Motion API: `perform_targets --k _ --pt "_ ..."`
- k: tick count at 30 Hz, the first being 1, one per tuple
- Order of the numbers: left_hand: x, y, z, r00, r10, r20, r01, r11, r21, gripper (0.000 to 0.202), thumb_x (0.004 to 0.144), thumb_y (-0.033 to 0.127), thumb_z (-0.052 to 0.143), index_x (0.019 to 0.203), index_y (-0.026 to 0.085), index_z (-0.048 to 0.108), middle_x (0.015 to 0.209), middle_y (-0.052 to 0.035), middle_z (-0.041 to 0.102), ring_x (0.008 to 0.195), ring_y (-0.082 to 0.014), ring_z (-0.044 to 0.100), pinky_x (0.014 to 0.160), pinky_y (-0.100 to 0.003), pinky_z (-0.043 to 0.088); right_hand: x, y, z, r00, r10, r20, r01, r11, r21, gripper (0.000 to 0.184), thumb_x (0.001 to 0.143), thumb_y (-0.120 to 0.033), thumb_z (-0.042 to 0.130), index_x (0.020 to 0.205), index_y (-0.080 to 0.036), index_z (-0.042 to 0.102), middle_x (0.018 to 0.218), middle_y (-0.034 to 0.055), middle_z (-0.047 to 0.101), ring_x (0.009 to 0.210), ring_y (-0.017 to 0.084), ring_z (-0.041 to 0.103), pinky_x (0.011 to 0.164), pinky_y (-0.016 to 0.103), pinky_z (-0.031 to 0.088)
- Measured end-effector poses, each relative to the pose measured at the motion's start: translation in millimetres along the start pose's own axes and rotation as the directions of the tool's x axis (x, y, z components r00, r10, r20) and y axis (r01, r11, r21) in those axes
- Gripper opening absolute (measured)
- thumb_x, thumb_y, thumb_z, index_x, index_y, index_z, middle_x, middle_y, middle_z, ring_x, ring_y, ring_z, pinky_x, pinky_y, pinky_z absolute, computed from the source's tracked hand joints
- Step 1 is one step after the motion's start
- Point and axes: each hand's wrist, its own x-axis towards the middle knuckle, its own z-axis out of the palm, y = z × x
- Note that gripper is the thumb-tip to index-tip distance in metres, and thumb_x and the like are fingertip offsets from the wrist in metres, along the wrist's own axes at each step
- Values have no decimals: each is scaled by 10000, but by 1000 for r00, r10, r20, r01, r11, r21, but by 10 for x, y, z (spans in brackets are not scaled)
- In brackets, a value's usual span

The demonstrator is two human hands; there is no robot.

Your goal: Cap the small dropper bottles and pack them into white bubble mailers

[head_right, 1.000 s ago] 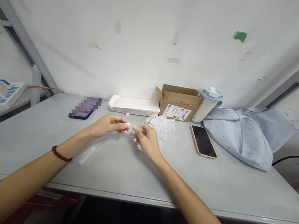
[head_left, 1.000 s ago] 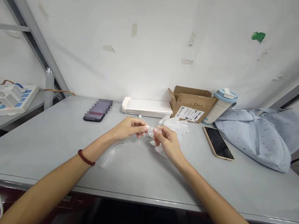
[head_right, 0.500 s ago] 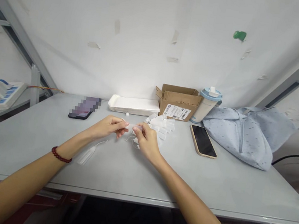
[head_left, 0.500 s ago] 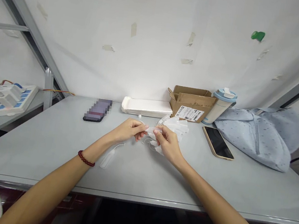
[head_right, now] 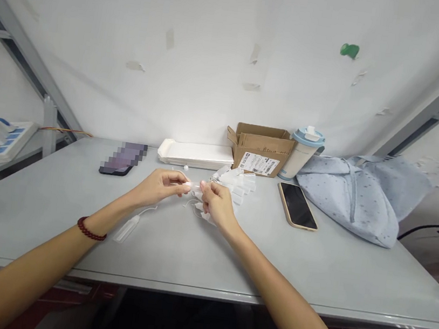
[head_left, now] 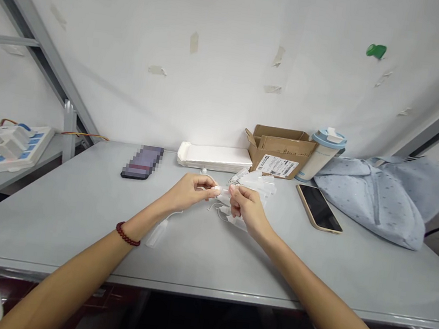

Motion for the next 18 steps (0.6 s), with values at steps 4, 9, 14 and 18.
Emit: perform_targets --k 4,9,14,18 --pt "13 -5 -14 995 -75 71 76 997 -11 384 826 483 546 741 120 638 744 -58 620 683 -153 581 550 -254 499 -17 1 3 998 -58 -18 56 995 -76 482 738 -597 589 562 -199 380 514 -60 346 418 63 337 428 242 278" --pt "13 -16 -9 986 -132 104 136 990 -36 415 821 497 552 659 117 593 685 -43 596 586 -123 563 547 -251 487 -16 27 -1 997 -69 -27 62 980 -190 479 785 -589 533 551 -204 371 464 -60 365 398 72 360 426 239 291" --pt "14 -13 4 990 -129 50 131 990 -45 332 780 444 625 703 122 604 672 -17 585 600 -115 565 620 -258 491 6 85 0 999 -53 -11 48 963 -266 505 803 -610 490 524 -211 359 399 -54 384 358 86 396 424 241 315" --pt "33 -57 12 975 -197 105 207 974 -92 403 788 509 590 689 118 601 681 -27 579 590 -125 570 581 -276 502 15 108 8 995 -90 -41 76 961 -265 499 802 -620 489 542 -211 368 417 -53 393 368 87 402 424 241 319"
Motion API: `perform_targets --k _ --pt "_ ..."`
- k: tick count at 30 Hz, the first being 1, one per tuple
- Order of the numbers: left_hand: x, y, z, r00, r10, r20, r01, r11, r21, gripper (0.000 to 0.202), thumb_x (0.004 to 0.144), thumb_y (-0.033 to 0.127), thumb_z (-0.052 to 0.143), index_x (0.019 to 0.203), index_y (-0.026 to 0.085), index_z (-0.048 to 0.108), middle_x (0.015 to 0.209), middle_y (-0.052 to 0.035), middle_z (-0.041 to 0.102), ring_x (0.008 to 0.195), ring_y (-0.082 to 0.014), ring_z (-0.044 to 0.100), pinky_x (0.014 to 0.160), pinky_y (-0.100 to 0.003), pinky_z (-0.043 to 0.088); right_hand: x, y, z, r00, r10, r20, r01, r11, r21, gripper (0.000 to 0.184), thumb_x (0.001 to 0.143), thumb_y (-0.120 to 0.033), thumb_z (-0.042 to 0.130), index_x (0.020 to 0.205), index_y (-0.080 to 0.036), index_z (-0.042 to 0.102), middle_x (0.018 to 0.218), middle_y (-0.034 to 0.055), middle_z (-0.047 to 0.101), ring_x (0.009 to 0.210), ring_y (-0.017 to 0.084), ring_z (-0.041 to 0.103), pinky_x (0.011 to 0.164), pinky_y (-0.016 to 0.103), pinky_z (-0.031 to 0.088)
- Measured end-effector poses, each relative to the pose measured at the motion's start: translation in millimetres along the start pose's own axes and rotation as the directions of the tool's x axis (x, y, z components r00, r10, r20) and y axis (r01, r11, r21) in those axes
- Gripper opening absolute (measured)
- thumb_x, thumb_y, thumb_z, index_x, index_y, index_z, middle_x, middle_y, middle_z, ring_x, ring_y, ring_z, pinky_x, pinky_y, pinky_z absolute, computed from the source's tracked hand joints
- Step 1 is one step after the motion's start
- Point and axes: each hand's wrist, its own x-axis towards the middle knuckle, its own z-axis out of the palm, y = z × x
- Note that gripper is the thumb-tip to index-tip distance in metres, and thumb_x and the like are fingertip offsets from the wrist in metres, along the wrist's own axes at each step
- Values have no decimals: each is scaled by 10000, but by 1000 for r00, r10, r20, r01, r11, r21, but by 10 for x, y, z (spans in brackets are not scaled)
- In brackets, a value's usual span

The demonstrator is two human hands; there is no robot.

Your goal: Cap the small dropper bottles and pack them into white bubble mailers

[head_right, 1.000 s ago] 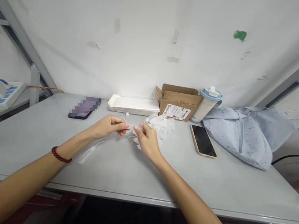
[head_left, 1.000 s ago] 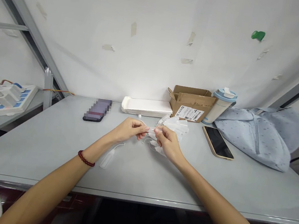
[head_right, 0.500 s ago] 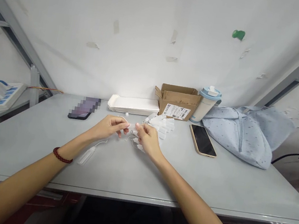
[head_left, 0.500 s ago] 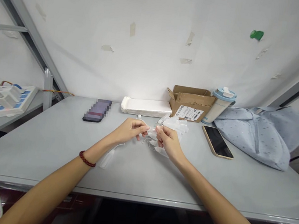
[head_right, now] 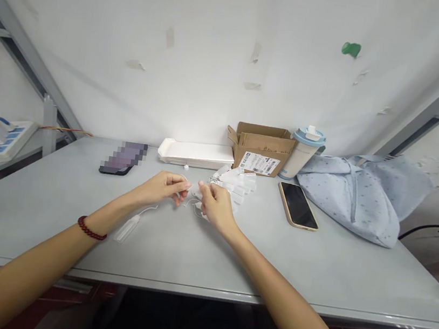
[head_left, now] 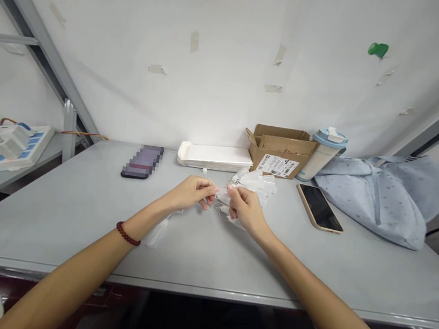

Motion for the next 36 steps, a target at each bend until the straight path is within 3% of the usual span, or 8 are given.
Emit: perform_targets --k 4,14,17,20,23,27,31,36 --pt "19 -37 -13 999 -27 41 28 999 -37 447 791 541 571 674 111 612 617 -30 568 543 -121 539 522 -261 468 6 3 -2 1000 4 -3 -4 1000 19 499 795 -633 488 557 -215 360 436 -58 376 366 85 394 410 245 317" --pt "-32 -4 48 976 218 14 -214 942 259 340 844 387 548 636 129 626 628 -16 593 624 -125 527 608 -236 403 38 -20 -35 987 143 75 -154 973 172 527 731 -657 550 555 -227 300 457 -79 271 353 71 319 371 245 327" --pt "10 -45 -13 977 209 -30 -193 943 270 287 820 404 572 788 141 683 780 -42 670 733 -160 581 661 -248 436 48 -30 -54 995 99 -1 -99 992 73 506 784 -621 499 542 -222 306 461 -63 303 371 81 351 393 245 308" --pt "116 -168 -155 965 224 -139 -151 903 402 297 844 387 511 864 148 685 908 -73 687 845 -197 603 743 -294 469 72 -9 -98 987 -82 -139 51 976 -214 444 841 -546 466 582 -186 475 475 -41 394 435 95 392 458 242 308" --pt "274 -350 -316 912 316 -259 -107 796 595 322 818 300 509 1057 131 640 1150 -132 607 1005 -240 573 776 -341 490 87 31 -130 947 -279 -162 172 862 -477 351 879 -458 462 822 -158 635 538 -16 519 504 112 462 532 240 340" --pt "467 -572 -436 928 331 -168 -125 704 699 385 829 212 453 1186 151 581 1307 -127 507 1202 -254 471 945 -400 435 50 64 -87 908 -416 -48 239 609 -757 287 906 -366 457 994 -158 633 790 65 663 625 150 560 565 252 348" --pt "536 -698 -439 943 328 -60 -152 583 798 424 856 139 378 1242 163 552 1336 -104 495 1256 -237 413 1068 -433 298 5 61 -15 912 -393 119 270 355 -895 229 911 -257 439 1022 -163 616 921 106 653 822 217 576 555 274 336" --pt "525 -722 -395 957 279 -75 -92 540 836 435 897 198 351 1300 181 514 1429 -96 411 1218 -283 407 1012 -479 328 19 98 31 883 -434 179 319 275 -907 163 850 -157 478 943 -138 610 1038 148 598 947 264 494 684 329 387"
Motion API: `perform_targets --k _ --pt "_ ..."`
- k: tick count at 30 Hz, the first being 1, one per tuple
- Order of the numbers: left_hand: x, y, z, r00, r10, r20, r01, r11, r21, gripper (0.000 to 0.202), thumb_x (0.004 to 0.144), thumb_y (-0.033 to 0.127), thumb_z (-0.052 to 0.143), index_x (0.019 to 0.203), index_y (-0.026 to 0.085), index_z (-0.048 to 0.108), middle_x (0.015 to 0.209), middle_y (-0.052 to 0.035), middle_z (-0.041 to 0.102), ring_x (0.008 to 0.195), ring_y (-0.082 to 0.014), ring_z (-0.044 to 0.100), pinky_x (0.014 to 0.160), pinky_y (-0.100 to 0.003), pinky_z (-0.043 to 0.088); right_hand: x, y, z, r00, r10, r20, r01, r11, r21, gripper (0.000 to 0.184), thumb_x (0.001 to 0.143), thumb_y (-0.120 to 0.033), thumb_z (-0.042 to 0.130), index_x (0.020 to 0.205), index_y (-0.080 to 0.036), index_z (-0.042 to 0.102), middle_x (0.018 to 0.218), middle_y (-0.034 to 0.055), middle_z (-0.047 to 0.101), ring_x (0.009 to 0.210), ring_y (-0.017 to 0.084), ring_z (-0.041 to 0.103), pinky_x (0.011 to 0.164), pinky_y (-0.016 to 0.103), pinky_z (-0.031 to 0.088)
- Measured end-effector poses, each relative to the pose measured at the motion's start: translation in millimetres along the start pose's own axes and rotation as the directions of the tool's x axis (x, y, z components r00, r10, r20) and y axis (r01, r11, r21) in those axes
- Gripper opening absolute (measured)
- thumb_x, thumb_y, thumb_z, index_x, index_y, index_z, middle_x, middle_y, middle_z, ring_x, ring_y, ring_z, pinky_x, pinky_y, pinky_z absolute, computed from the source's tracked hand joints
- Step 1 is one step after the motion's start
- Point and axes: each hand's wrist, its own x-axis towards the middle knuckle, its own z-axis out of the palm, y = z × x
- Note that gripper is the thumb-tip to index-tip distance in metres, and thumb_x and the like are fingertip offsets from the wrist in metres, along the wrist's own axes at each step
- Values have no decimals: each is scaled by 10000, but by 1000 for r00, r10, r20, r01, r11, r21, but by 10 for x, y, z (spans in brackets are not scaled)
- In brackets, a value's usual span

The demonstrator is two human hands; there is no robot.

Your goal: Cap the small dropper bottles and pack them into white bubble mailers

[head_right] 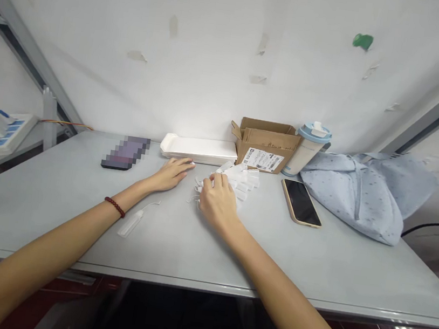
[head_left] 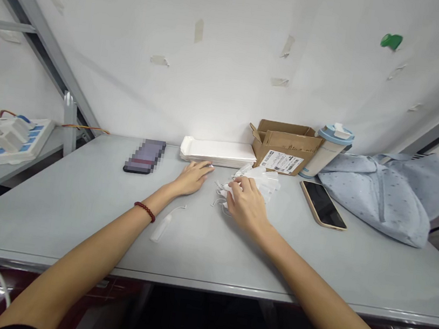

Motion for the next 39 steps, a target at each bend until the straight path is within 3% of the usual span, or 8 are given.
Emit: perform_targets --k 5,10,16,19,27,34,36,39 --pt "16 23 21 1000 -21 -6 21 1000 -7 431 907 239 365 1315 186 496 1433 -74 419 1207 -285 411 1008 -483 325 -78 -251 17 973 -217 -73 224 969 103 206 870 -182 450 1018 -112 575 1021 155 576 911 258 469 724 360 367" --pt "37 31 5 993 54 -103 -62 995 -78 365 887 132 354 1150 136 607 1232 -104 583 1151 -220 499 1017 -406 357 -197 -663 -56 874 -485 31 455 838 300 295 926 -297 405 1117 -118 541 933 108 592 821 213 502 712 337 364" --pt "8 55 -43 991 32 -128 -47 992 -119 308 814 39 414 925 123 689 1006 -101 664 975 -217 596 922 -361 453 -153 -986 -44 826 -513 233 422 838 346 444 942 -471 351 1254 -180 472 860 89 623 778 209 548 706 331 359" --pt "-16 42 -62 992 0 -124 -16 991 -130 308 802 23 421 907 114 695 982 -100 673 934 -207 614 886 -338 472 -138 -1052 10 801 -533 273 447 835 320 424 941 -492 335 1140 -181 542 839 90 625 765 209 561 718 343 347" --pt "-65 84 -164 994 -83 -66 68 977 -201 265 811 95 488 976 136 692 1006 -76 693 876 -185 620 852 -309 474 -163 -775 20 811 -481 332 391 869 305 369 962 -401 318 1056 -147 569 862 94 609 739 191 553 700 335 342" --pt "-84 169 -192 985 -173 -22 153 918 -366 274 750 195 593 991 98 679 870 -87 685 747 -189 596 751 -325 477 -179 -251 102 920 -388 57 357 888 291 244 924 -284 413 1021 -141 586 807 90 564 755 201 508 701 325 380" --pt "-88 198 -201 975 -220 -9 186 845 -501 237 732 228 622 923 103 686 853 -88 683 766 -193 594 752 -328 471 -172 -160 87 943 -333 4 314 892 324 213 914 -243 420 1027 -153 577 822 86 566 762 198 505 695 318 389" --pt "-120 294 -246 960 -271 65 226 623 -749 234 700 274 680 871 114 682 828 -72 674 771 -176 584 748 -326 463 -147 -104 20 966 -255 -36 250 892 378 168 895 -190 419 974 -170 566 832 77 565 749 185 500 692 307 400"
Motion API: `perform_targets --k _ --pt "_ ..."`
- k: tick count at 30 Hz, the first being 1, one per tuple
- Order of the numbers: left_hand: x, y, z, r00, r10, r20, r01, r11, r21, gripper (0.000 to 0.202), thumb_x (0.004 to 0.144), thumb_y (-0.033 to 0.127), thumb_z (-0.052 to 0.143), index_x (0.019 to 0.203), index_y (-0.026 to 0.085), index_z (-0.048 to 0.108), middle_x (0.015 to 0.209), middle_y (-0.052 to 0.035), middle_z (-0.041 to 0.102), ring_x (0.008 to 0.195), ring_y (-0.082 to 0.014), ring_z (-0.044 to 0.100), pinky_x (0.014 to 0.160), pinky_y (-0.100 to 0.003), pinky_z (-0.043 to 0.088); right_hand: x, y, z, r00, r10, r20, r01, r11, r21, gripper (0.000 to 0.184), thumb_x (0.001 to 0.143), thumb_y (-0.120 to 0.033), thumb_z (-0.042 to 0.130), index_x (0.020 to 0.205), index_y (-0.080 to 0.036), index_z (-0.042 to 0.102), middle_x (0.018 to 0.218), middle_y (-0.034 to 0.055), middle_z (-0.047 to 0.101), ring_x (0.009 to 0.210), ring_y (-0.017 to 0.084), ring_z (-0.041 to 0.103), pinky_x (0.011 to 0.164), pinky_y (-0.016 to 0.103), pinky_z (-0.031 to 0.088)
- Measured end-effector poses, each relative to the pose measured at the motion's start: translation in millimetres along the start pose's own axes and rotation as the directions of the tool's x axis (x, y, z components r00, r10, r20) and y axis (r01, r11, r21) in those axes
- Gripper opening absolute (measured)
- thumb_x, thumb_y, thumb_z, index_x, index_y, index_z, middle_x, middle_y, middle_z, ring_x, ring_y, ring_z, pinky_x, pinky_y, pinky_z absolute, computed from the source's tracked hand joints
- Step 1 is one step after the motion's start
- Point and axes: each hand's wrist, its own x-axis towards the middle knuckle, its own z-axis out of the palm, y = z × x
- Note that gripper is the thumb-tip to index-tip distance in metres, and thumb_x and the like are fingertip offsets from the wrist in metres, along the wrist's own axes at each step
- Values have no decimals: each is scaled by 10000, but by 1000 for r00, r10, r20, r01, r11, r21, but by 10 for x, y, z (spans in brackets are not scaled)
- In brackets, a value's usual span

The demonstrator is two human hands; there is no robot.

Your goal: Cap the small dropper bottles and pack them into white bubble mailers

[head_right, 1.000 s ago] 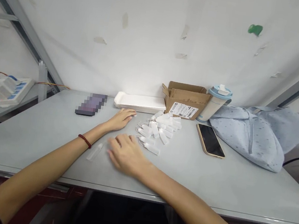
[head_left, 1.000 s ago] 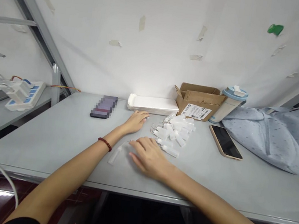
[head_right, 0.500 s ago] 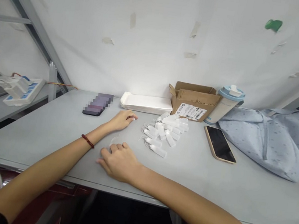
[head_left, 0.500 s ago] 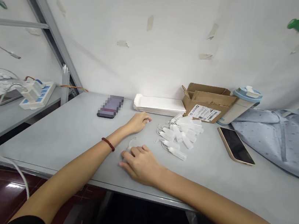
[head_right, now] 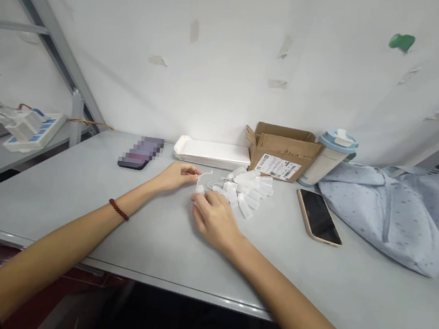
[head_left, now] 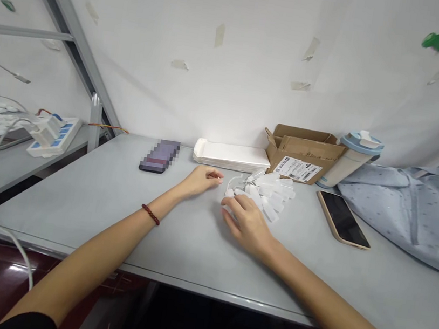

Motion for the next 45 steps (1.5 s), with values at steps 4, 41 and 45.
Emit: perform_targets --k 4,41,45 --pt "-144 181 44 997 -28 76 51 949 -312 272 660 290 752 881 139 703 872 -54 668 790 -147 564 780 -320 443 31 -35 -61 1000 26 -14 -25 996 82 128 858 -151 417 907 -179 532 816 60 565 729 170 506 698 293 408" --pt "-336 445 133 977 45 209 32 936 -351 288 755 419 679 754 131 674 832 -61 638 786 -161 573 778 -318 465 156 -54 -206 791 454 410 -360 -197 912 97 754 -251 482 796 -226 398 555 -68 427 485 94 363 554 236 327" --pt "-328 425 134 979 26 201 34 957 -289 300 731 435 698 734 136 671 729 -33 613 720 -144 561 707 -291 470 152 -62 -208 788 460 409 -363 -190 912 98 755 -252 478 806 -228 398 553 -69 433 474 90 359 549 234 328"
